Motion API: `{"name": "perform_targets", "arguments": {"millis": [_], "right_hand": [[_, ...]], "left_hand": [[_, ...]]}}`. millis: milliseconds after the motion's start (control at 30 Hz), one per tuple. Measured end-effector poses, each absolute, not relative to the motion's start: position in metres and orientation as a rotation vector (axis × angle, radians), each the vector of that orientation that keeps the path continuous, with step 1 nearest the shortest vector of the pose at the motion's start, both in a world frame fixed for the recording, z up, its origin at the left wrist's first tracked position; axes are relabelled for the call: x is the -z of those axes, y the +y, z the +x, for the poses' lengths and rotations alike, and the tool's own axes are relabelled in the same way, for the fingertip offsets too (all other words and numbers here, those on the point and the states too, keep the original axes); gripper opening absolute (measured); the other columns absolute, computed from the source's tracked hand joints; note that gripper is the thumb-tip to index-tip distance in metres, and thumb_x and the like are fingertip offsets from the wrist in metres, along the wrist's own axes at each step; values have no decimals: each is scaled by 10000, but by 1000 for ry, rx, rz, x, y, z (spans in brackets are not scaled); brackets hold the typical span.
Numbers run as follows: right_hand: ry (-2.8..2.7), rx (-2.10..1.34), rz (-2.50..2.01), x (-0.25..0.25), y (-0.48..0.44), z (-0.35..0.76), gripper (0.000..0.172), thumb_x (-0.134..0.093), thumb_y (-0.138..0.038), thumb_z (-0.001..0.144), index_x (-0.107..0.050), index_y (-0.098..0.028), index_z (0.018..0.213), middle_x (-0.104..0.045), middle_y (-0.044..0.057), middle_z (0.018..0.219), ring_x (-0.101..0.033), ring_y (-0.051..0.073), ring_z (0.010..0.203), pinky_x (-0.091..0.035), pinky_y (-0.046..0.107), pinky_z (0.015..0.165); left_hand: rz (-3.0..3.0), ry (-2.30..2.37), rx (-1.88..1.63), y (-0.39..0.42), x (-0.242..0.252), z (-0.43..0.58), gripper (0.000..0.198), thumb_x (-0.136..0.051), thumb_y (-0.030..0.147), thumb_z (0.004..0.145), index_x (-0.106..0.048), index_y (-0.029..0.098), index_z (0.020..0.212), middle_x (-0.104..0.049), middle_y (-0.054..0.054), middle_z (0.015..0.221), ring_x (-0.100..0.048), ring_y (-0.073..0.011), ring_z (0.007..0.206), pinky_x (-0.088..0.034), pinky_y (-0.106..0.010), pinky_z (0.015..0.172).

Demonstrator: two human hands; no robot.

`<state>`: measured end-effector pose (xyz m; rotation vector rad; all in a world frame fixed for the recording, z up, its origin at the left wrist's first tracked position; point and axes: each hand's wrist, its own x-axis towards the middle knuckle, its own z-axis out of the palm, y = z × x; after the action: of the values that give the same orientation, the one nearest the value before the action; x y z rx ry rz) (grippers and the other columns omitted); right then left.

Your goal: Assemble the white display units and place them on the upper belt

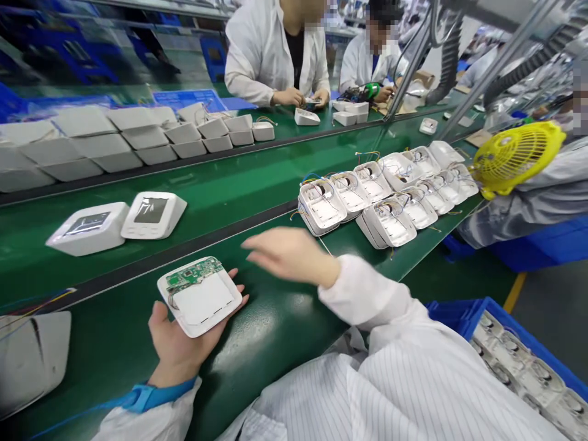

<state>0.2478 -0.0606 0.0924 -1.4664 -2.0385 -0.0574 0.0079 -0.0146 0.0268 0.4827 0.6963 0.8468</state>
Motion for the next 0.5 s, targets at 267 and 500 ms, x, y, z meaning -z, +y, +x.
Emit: {"name": "perform_targets", "arguments": {"millis": [267, 500], "right_hand": [[-606, 515, -2844, -130, -118, 468, 324, -579, -271, 870, -632, -116, 1149, -693, 200, 1047, -643, 321, 1008, -473, 439, 860], [-596, 339, -2957, -120, -121, 520, 292, -588, -290, 848, -694, -138, 1074, -686, 201, 1081, -625, 306, 998, -466, 425, 835]], "left_hand": [[538, 693, -779, -11, -36, 12, 785, -649, 557, 745, -508, 173, 1416, -647, -217, 1289, -701, -423, 998, -589, -586, 821], [605, 678, -768, -12, -29, 10, 935, -606, 800, 715, -491, 208, 1429, -646, -219, 1290, -719, -391, 953, -592, -568, 816]]}}
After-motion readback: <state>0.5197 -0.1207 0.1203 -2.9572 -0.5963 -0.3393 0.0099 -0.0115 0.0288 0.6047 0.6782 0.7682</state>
